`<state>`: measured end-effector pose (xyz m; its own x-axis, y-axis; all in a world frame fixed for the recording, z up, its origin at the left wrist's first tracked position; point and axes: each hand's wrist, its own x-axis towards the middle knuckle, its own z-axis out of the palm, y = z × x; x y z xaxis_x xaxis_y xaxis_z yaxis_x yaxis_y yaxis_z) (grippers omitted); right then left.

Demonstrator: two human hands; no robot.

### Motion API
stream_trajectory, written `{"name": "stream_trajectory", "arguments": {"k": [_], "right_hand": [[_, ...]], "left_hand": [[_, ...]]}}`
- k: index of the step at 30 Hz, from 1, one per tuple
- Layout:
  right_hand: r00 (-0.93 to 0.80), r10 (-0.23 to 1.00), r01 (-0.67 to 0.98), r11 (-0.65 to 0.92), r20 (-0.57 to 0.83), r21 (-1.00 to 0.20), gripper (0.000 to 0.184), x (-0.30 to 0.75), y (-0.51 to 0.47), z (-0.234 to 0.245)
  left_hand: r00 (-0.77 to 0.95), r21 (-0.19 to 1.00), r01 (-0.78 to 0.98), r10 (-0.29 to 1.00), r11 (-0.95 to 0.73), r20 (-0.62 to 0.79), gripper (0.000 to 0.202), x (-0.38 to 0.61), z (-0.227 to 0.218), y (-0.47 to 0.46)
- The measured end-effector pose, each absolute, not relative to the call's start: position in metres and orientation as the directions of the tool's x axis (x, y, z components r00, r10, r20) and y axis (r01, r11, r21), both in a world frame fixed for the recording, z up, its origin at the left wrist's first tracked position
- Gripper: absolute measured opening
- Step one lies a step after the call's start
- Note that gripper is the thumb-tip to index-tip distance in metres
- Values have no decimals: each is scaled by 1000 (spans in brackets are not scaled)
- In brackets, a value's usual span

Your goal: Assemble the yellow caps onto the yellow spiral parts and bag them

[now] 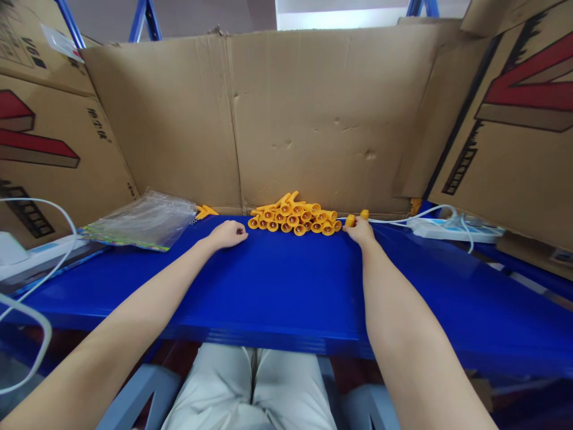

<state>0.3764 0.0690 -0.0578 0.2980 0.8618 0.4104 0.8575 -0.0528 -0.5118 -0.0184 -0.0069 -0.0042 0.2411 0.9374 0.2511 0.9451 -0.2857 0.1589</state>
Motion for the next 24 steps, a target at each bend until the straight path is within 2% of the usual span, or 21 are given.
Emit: {"name": "stream_trajectory", "arguments": {"k": [3,6,10,13,24], "right_hand": [[344,881,802,-96,324,-589,25,372,63,-54],[353,877,805,-109,324,-583,23,367,57,-50],[340,884,814,-107,320,-571,22,363,52,-45],[336,889,812,-107,311,-573,24,360,49,-43],[322,896,821,-102,307,-562,23,361,50,-43]], "left_hand": [[148,121,975,949,-187,280,23,-35,-8,-1],[-49,107,994,942,14,333,45,-57,-13,5],[-334,222,935,899,278,284,67,-83,-20,12],[-468,283,869,858,405,210,75,-94,-23,18],[-452,241,879,880,411,146,66,-104,-26,27]]}}
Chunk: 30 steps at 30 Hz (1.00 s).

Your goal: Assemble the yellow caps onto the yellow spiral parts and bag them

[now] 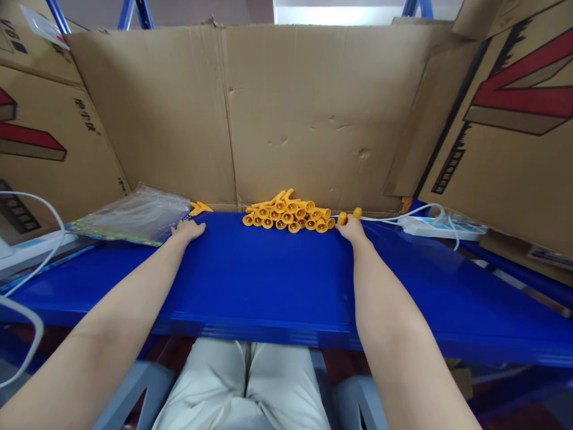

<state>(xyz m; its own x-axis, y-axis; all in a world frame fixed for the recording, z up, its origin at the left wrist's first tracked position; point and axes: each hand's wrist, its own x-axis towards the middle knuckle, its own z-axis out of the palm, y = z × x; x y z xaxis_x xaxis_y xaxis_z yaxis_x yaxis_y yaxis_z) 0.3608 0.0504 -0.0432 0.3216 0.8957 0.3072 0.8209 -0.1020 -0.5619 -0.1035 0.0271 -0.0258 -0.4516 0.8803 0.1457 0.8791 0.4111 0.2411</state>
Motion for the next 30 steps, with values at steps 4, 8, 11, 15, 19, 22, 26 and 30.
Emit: {"name": "stream_trajectory", "arguments": {"k": [4,8,11,15,19,22,26,30], "right_hand": [[319,895,830,-105,311,-548,24,361,51,-43],[318,896,833,-107,311,-544,25,360,50,-43],[316,898,835,-109,307,-539,25,361,50,-42],[312,897,840,-106,314,-532,23,361,51,-43],[311,895,843,-105,319,-528,23,362,53,-45],[317,893,841,-109,319,-530,22,361,53,-45],[324,892,836,-114,315,-537,24,361,53,-44],[328,895,829,-119,303,-546,26,360,52,-44]], "left_hand": [[-463,243,876,867,417,181,68,-106,-27,29],[-436,223,890,885,397,166,63,-109,-25,30],[-451,229,884,873,408,186,60,-109,-23,29],[-442,235,889,871,394,214,56,-107,-20,27],[-406,217,907,887,361,221,55,-104,-20,27],[-351,188,930,916,316,195,57,-104,-21,28],[-312,180,943,933,280,181,56,-103,-22,30],[-301,169,948,932,270,201,55,-100,-20,29]]}}
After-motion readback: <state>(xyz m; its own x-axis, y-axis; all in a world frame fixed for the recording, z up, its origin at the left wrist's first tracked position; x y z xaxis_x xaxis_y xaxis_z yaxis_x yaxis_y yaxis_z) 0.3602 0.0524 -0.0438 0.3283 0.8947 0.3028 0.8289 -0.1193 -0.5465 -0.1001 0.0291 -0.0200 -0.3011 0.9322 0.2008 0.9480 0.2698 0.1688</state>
